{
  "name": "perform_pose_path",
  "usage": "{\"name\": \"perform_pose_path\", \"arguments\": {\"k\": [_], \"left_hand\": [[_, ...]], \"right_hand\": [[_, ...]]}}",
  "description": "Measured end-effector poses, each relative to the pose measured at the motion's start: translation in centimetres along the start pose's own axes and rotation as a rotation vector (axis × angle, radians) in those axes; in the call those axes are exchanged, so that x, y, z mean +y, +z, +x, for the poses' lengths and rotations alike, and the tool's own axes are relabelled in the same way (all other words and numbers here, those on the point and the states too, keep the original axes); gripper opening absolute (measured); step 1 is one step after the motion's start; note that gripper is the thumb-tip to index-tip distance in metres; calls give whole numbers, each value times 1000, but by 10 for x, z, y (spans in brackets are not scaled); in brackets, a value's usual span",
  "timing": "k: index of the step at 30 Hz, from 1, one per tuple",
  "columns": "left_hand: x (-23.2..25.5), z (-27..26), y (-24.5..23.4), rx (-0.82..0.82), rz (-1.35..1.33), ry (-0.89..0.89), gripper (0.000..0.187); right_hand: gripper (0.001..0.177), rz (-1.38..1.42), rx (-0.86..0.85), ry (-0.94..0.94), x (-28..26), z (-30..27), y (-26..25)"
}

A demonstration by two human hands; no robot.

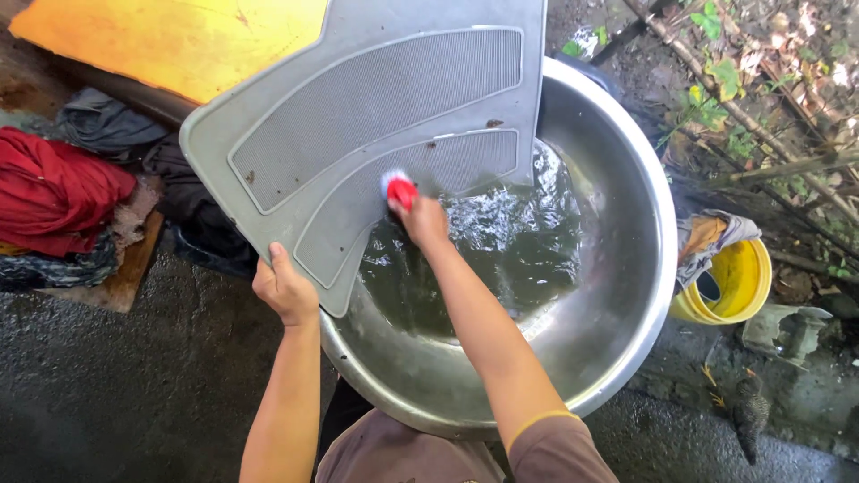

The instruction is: The person is scrubbing and washing car mats in a large metal basin with water and detergent.

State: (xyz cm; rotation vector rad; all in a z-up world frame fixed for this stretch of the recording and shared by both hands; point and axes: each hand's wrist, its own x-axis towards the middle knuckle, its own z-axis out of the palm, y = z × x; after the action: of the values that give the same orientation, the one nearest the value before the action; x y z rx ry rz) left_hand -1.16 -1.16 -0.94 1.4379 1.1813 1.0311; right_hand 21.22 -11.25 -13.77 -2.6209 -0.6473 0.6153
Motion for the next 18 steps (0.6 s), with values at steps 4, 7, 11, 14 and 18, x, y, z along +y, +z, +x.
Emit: {"name": "perform_pose_path", "arguments": {"k": [4, 7, 11, 14, 18], "left_hand": [[5, -2, -3, -7, -58, 8, 39], [9, -8, -5, 80, -220, -144, 41], [37, 0, -11, 107, -252, -314, 48], [57, 21, -16, 90, -107, -383, 51], [62, 46, -22, 27, -140, -352, 49]], "right_hand": [[55, 0, -107, -49, 11, -18, -36], [49, 160, -28, 31, 9, -25, -60], [41, 167, 81, -53, 19, -23, -37], [37, 260, 114, -119, -9, -16, -38], [38, 541, 99, -35, -60, 13, -69]]}}
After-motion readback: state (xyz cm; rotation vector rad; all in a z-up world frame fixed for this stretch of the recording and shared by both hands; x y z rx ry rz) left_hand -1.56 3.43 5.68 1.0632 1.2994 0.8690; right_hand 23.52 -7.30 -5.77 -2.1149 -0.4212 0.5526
